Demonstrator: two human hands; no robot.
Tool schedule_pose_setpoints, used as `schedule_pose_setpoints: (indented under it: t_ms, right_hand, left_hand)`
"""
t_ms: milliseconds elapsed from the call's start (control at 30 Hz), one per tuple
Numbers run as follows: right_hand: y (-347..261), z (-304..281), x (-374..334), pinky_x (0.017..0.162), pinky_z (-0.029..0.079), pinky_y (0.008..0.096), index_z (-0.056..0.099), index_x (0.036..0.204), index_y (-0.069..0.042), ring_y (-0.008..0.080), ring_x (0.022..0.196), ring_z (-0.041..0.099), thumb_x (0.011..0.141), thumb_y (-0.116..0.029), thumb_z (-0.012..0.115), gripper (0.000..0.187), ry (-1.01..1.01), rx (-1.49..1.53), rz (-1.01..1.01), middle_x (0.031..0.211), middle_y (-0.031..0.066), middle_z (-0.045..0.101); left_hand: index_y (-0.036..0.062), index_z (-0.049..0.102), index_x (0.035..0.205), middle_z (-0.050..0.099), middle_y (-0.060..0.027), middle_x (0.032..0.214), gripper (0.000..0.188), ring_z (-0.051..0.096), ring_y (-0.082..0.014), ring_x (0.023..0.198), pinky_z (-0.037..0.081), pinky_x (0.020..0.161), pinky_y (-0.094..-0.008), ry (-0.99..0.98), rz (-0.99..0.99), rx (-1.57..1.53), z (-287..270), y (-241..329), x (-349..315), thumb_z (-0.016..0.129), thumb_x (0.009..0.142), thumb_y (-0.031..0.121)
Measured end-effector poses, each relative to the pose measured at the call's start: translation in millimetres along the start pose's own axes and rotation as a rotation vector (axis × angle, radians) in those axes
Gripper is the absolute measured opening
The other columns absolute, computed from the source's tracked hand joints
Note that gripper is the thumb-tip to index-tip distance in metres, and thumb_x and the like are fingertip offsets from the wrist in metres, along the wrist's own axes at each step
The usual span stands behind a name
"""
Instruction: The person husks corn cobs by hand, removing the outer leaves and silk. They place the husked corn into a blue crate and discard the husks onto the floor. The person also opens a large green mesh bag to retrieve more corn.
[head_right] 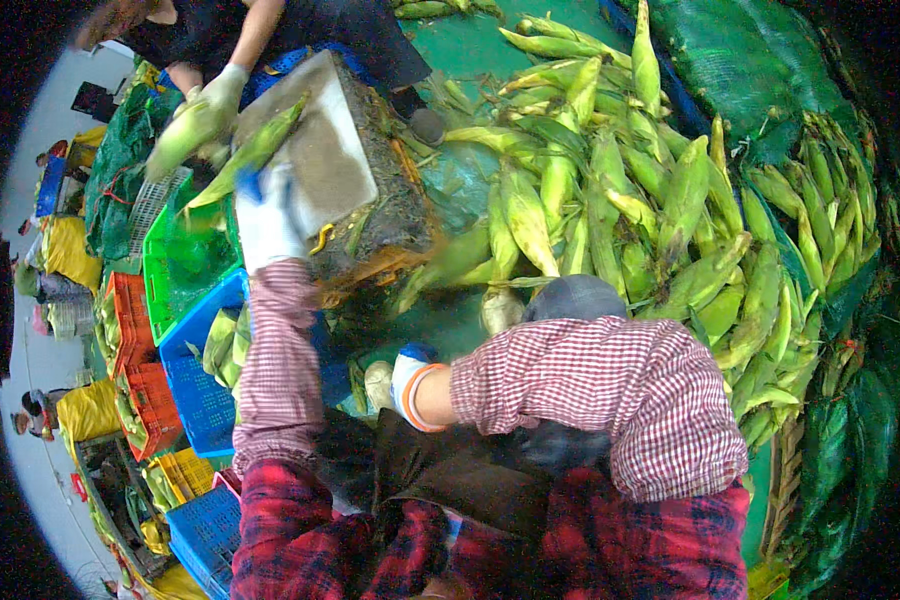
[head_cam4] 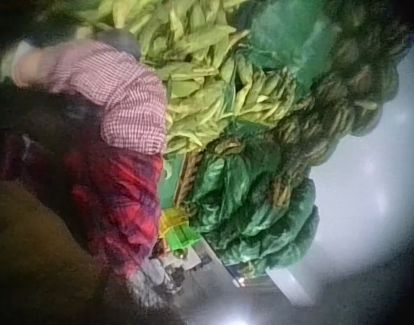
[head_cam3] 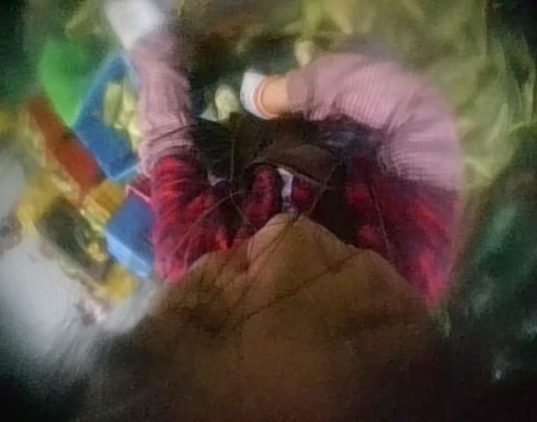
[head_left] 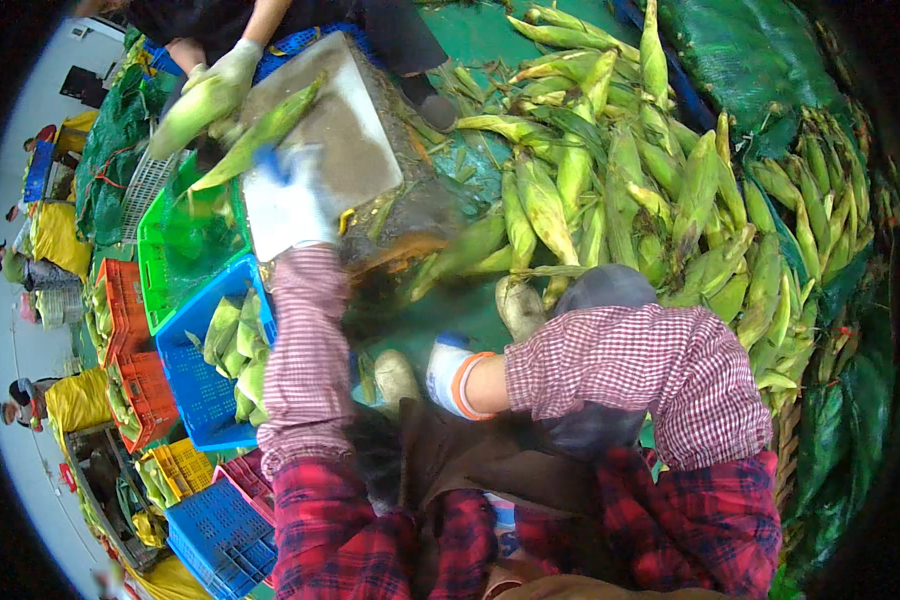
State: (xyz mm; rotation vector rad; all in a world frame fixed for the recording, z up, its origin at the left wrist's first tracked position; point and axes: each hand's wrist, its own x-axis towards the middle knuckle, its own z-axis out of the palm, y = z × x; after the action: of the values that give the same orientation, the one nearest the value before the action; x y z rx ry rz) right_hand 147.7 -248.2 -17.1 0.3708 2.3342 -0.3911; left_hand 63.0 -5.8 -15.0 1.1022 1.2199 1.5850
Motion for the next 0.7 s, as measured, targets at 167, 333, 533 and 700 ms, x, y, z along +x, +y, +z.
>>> schedule_pose_setpoints:
  t_ms: [167, 333, 533, 700]
  right_hand:
    - [-17, 7, -14, 0.077, 0.053, 0.0512, 0.077, 0.107, -0.018, 0.0275, 0.099, 0.069, 0.074, -0.028, 0.076, 0.035, 0.036, 0.069, 0.002, 0.110, 0.0016, 0.073]
    - [-31, 45, 18, 0.076, 0.054, 0.0492, 0.077, 0.108, -0.019, 0.0259, 0.097, 0.069, 0.075, -0.026, 0.074, 0.033, 0.021, 0.171, -0.139, 0.111, 0.0007, 0.073]
    - [-19, 40, -12, 0.075, 0.055, 0.0486, 0.076, 0.110, -0.019, 0.0261, 0.097, 0.069, 0.076, -0.025, 0.074, 0.034, -0.062, 0.184, -0.134, 0.112, 0.0010, 0.073]
    - [-19, 37, 15, 0.076, 0.055, 0.0479, 0.076, 0.111, -0.020, 0.0262, 0.100, 0.069, 0.077, -0.025, 0.072, 0.035, 0.097, 0.122, -0.094, 0.114, -0.0003, 0.073]
  left_hand:
    - [0.0063, 0.061, 0.129, 0.066, -0.0184, 0.118, 0.057, 0.062, -0.0262, 0.109, 0.050, 0.095, -0.0381, -0.742, -0.337, 0.631, 100, -109, -123, 0.076, 0.083, 0.036]
    - [-0.0099, 0.015, 0.152, 0.034, -0.0308, 0.152, 0.125, 0.040, -0.0381, 0.140, 0.033, 0.115, -0.0353, -1.069, -0.518, 1.042, 166, -144, -187, 0.070, 0.073, 0.069]
    - [-0.0018, 0.024, 0.153, 0.055, -0.0236, 0.136, 0.105, 0.061, -0.0311, 0.117, 0.048, 0.102, -0.0344, -0.752, -0.913, 0.472, 176, -146, -199, 0.085, 0.073, 0.032]
    - [0.0000, 0.050, 0.133, 0.063, -0.0120, 0.115, 0.044, 0.064, -0.0279, 0.099, 0.053, 0.092, -0.0402, -0.809, -1.105, -0.307, 92, -205, -136, 0.063, 0.094, 0.014]
